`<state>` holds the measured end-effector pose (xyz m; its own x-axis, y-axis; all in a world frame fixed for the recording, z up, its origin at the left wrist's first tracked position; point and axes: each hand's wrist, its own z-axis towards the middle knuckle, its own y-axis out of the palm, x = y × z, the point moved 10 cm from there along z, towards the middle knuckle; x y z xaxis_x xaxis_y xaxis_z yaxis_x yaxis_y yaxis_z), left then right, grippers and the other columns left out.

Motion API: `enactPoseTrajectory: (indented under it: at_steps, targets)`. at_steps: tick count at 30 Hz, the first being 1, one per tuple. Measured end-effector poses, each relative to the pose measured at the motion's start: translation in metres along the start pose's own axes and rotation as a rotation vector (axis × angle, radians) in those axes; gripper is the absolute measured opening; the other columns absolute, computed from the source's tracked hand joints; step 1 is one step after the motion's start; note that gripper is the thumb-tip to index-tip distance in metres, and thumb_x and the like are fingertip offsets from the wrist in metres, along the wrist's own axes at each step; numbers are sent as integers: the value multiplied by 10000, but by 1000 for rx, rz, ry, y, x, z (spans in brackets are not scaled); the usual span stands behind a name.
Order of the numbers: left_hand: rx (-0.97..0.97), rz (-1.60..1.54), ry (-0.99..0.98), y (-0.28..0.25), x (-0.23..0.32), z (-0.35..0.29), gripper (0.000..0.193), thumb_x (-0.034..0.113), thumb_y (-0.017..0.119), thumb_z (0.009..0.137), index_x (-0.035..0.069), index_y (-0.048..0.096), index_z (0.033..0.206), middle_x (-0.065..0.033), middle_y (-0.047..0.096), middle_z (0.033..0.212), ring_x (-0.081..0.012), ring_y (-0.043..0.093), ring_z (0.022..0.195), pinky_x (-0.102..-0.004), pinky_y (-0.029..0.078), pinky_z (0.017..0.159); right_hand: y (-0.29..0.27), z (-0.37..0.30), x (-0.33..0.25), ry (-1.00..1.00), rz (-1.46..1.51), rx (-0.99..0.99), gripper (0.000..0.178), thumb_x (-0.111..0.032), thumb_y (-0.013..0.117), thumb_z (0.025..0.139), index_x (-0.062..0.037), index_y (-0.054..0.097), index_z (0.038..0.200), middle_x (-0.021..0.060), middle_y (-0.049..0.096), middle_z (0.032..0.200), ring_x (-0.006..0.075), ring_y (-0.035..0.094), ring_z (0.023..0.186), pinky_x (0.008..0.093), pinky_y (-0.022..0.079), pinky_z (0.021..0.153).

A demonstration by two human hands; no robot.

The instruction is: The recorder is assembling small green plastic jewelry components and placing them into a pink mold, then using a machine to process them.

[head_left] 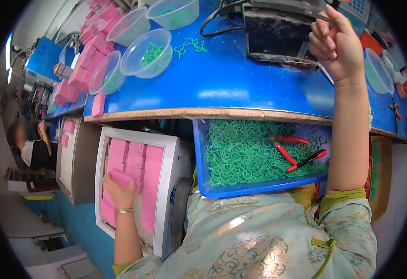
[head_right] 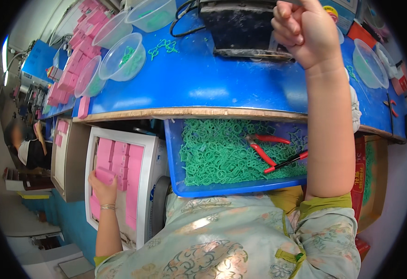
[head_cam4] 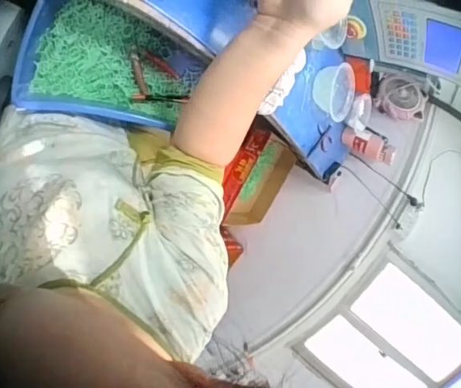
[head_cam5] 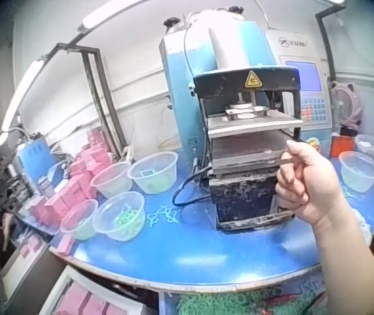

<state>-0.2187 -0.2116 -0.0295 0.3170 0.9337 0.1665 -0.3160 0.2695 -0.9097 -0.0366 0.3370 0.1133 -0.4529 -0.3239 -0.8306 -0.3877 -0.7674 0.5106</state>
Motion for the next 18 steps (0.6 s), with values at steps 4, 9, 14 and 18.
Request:
enactPoseTrajectory:
  at_steps: [4, 9, 14, 18]
  targets:
    - [-121, 87, -188, 10, -82, -37, 780, 228, 781, 611, -62, 353, 1195, -225, 414, 1158, -376, 415, 1099, -414, 361, 953, 2, 0, -1, -34, -78, -71, 418, -281, 351, 954, -73, 411, 597, -23, 289, 441, 58, 237, 342, 187, 209, 335]
    - [-271, -38, -176, 59, -100, -67, 762, 243, 779, 625, -77, 375, 1185, -236, 425, 1159, -374, 420, 1090, -413, 348, 957, -3, -4, -7, -38, -72, -31, 417, -266, 357, 955, -66, 422, 596, -19, 294, 447, 60, 247, 351, 187, 216, 348]
    - [-201, -81, -119, 61, -91, -60, 756, 244, 782, 623, -69, 381, 1183, -243, 432, 1147, -384, 411, 1092, -426, 334, 964, -8, -1, -7, -52, -99, -25, 413, -248, 356, 956, -60, 423, 594, -19, 302, 453, 60, 245, 350, 189, 218, 354]
    - [-250, -31, -141, 59, -81, -55, 774, 277, 778, 623, -45, 382, 1205, -227, 441, 1160, -385, 409, 1092, -444, 323, 963, -10, -2, -6, -37, -105, 12, 414, -246, 357, 955, -62, 418, 589, -17, 302, 454, 60, 243, 351, 190, 222, 361]
